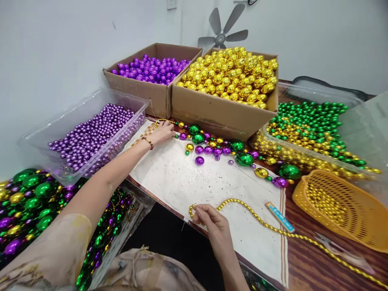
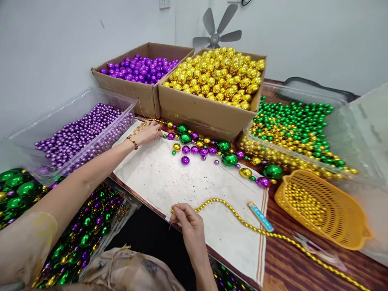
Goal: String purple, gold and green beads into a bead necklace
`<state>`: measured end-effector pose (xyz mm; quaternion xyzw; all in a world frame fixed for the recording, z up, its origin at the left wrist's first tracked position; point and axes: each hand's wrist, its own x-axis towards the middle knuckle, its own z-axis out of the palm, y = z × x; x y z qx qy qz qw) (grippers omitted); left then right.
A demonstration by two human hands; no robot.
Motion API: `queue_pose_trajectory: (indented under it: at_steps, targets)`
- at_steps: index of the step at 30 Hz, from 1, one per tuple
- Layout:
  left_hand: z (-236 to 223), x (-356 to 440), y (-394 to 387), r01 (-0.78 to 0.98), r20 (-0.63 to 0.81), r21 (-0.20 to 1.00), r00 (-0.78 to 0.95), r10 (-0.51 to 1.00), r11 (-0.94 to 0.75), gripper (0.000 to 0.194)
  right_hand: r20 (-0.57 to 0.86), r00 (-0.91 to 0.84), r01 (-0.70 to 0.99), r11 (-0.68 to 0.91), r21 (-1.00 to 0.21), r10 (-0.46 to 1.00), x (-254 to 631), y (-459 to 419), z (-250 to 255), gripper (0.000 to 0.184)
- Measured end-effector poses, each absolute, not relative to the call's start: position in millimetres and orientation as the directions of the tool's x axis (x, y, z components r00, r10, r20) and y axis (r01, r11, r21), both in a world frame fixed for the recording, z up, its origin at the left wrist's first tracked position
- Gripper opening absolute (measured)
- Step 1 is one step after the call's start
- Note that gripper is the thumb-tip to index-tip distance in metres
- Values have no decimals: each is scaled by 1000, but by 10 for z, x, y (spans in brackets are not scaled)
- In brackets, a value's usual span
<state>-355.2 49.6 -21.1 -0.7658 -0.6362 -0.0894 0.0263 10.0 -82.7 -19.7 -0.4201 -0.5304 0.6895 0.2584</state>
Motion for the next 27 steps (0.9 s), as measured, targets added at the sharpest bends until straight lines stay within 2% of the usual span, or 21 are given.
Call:
queue_pose_trajectory:
  at_steps: [4,7,9,12,14,16,18,20,22,24,25,27]
  targets:
    - [-218,-3570,555,980,143,2,197,970,-199,22,-331,-501,86,-335,-938,799,124,-845,-239,37]
    - [-171,-3584,527,982,171,81,156,973,-172,17,-328,-501,76,-337,-938,801,126,-840,-262,38]
    - [-99,-3535,443,964,217,216,109,970,-157,14,-322,-499,67,-335,-940,805,121,-829,-261,39]
    - [30,-3296,194,831,251,537,9,968,-147,11,-295,-499,51,-312,-949,815,92,-804,-230,37]
    - [85,-3041,-31,657,188,746,-50,981,-110,11,-257,-492,29,-280,-960,832,53,-785,-203,33]
    - [89,-2749,-268,471,132,881,-165,977,-40,12,-222,-470,3,-250,-968,854,1,-765,-185,31]
    - [49,-2442,-500,163,-14,985,-293,956,64,14,-203,-437,-24,-236,-971,877,-52,-751,-183,29]
    - [-8,-2121,-726,-227,-269,951,-270,925,210,16,-193,-414,-48,-233,-971,890,-82,-747,-190,27]
    - [-43,-1795,-944,-527,-471,773,-105,876,352,22,-187,-404,-57,-229,-972,895,-69,-757,-196,25]
    - [-41,-1501,-1125,-695,-546,592,26,837,408,27,-183,-385,-50,-219,-974,904,-6,-779,-191,23]
    - [-30,-1382,-1188,-735,-548,552,36,836,394,28,-181,-374,-44,-212,-976,910,39,-791,-183,23]
    - [-14,-1220,-1243,-749,-518,588,-60,853,305,28,-175,-364,-28,-199,-980,915,133,-814,-161,24]
